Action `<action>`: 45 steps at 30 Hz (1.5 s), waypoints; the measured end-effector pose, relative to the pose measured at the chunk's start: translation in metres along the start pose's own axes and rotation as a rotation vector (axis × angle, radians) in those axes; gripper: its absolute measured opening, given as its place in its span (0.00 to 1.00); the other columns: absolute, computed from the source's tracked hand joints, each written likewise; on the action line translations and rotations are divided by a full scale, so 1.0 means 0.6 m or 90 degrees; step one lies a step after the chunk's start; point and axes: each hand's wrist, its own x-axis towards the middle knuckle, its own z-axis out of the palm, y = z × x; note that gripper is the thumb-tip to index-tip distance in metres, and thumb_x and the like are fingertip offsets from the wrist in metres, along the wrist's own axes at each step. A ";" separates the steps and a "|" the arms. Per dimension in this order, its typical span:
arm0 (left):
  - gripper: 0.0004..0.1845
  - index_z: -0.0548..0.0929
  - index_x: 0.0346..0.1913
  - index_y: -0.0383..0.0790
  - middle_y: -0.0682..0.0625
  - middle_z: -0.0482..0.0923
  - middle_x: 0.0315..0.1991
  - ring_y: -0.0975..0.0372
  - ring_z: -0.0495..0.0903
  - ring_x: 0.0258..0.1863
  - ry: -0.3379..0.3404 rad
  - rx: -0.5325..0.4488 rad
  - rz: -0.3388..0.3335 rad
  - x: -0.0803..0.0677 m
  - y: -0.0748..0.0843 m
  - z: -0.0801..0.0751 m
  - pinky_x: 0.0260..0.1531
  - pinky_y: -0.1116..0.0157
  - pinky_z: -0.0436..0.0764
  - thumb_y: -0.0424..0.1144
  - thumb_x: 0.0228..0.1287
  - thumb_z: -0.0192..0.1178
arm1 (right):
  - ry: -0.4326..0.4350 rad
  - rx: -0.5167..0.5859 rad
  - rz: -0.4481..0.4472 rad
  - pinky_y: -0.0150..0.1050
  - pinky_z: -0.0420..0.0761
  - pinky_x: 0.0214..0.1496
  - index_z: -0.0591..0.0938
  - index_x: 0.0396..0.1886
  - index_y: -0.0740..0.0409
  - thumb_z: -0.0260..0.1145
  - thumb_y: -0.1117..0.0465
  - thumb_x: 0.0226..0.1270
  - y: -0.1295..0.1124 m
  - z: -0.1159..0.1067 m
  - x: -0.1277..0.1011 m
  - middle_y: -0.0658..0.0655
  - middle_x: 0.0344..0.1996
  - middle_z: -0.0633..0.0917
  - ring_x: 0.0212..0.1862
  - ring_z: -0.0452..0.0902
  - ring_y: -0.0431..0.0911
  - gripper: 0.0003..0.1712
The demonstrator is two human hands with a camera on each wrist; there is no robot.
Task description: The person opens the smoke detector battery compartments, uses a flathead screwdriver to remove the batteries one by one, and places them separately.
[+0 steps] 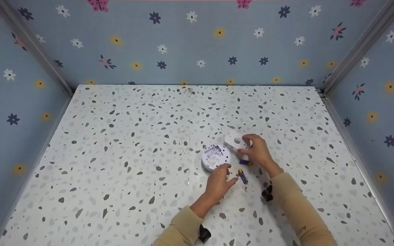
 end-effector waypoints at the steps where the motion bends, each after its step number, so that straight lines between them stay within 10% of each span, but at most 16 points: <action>1: 0.21 0.74 0.48 0.33 0.48 0.74 0.33 0.64 0.73 0.28 0.001 0.001 -0.004 0.000 0.000 -0.003 0.27 0.69 0.73 0.39 0.53 0.63 | 0.001 -0.002 -0.004 0.44 0.73 0.50 0.75 0.51 0.65 0.72 0.59 0.46 -0.002 -0.002 -0.002 0.61 0.49 0.75 0.51 0.70 0.52 0.30; 23: 0.16 0.76 0.42 0.33 0.49 0.75 0.30 0.61 0.74 0.27 0.137 0.024 0.036 -0.011 -0.035 -0.043 0.27 0.69 0.74 0.35 0.50 0.65 | 0.029 0.016 -0.093 0.46 0.74 0.47 0.78 0.45 0.66 0.74 0.62 0.42 -0.047 0.000 -0.060 0.61 0.42 0.79 0.46 0.72 0.51 0.27; 45: 0.16 0.76 0.42 0.34 0.47 0.74 0.35 0.60 0.75 0.32 0.205 0.037 -0.009 0.009 -0.067 -0.074 0.31 0.66 0.75 0.38 0.52 0.64 | 0.031 0.016 -0.112 0.43 0.75 0.45 0.79 0.44 0.65 0.75 0.61 0.38 -0.079 0.040 -0.081 0.60 0.43 0.79 0.46 0.72 0.50 0.28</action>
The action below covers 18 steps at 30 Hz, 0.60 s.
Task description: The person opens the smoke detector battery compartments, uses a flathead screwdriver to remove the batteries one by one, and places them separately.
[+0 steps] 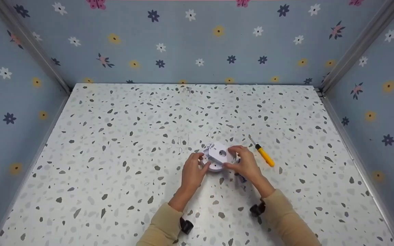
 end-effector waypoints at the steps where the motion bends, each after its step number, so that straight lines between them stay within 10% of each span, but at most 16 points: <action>1: 0.16 0.76 0.43 0.34 0.47 0.74 0.36 0.59 0.75 0.33 -0.001 0.004 -0.003 0.002 -0.001 0.000 0.32 0.66 0.75 0.39 0.53 0.63 | -0.004 0.001 0.005 0.43 0.75 0.45 0.79 0.44 0.65 0.75 0.61 0.39 -0.001 0.001 0.000 0.60 0.44 0.79 0.46 0.72 0.50 0.29; 18: 0.24 0.70 0.53 0.31 0.42 0.70 0.48 0.54 0.71 0.50 -0.027 -0.007 -0.083 0.038 -0.014 0.005 0.53 0.61 0.68 0.45 0.59 0.57 | -0.015 -0.007 -0.001 0.42 0.70 0.53 0.78 0.45 0.65 0.75 0.60 0.40 -0.010 0.025 0.010 0.60 0.44 0.78 0.49 0.71 0.51 0.29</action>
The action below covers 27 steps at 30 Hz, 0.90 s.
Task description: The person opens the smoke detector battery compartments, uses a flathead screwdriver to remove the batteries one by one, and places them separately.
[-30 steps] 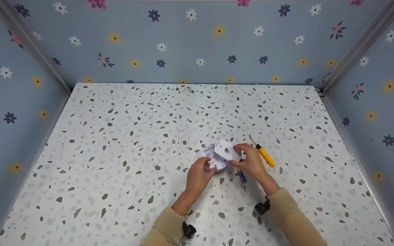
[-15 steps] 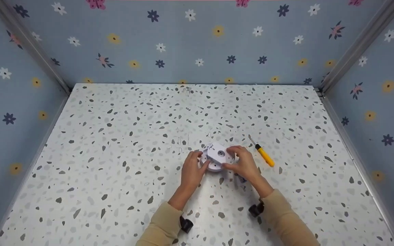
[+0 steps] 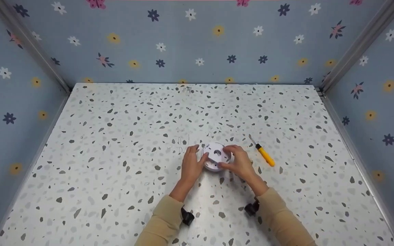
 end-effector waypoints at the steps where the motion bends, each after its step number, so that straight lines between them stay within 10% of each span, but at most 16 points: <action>1: 0.25 0.70 0.53 0.31 0.42 0.70 0.48 0.53 0.71 0.50 -0.001 -0.004 -0.001 0.002 -0.001 0.001 0.53 0.61 0.68 0.45 0.59 0.56 | 0.002 0.000 -0.001 0.42 0.70 0.53 0.78 0.45 0.66 0.75 0.60 0.40 0.000 0.001 0.000 0.60 0.44 0.78 0.49 0.71 0.52 0.29; 27: 0.21 0.72 0.53 0.27 0.38 0.75 0.46 0.54 0.76 0.44 -0.024 -0.158 -0.072 0.024 -0.014 0.020 0.46 0.63 0.74 0.39 0.61 0.55 | -0.007 -0.057 0.122 0.42 0.69 0.53 0.77 0.47 0.66 0.74 0.55 0.41 -0.018 0.015 0.001 0.61 0.45 0.75 0.49 0.68 0.51 0.32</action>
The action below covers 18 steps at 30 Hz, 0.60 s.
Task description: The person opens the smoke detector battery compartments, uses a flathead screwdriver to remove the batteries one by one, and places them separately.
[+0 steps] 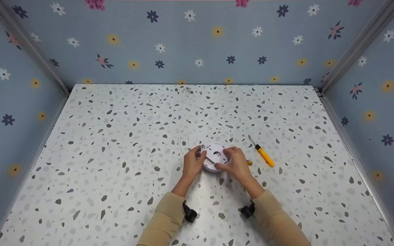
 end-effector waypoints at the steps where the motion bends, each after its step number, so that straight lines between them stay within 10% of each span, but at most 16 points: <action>1: 0.20 0.73 0.52 0.27 0.38 0.76 0.45 0.54 0.76 0.43 0.001 -0.004 0.007 0.000 -0.001 0.000 0.45 0.63 0.75 0.38 0.61 0.55 | 0.001 -0.003 0.000 0.42 0.69 0.53 0.77 0.47 0.66 0.74 0.55 0.41 0.000 0.000 0.000 0.62 0.46 0.75 0.49 0.68 0.51 0.32; 18: 0.16 0.77 0.47 0.26 0.39 0.79 0.38 0.56 0.79 0.36 0.000 -0.011 0.007 0.001 -0.002 0.001 0.37 0.65 0.78 0.34 0.60 0.54 | 0.037 -0.037 -0.058 0.42 0.70 0.49 0.77 0.45 0.68 0.75 0.51 0.38 0.002 0.013 -0.002 0.61 0.41 0.76 0.45 0.69 0.52 0.35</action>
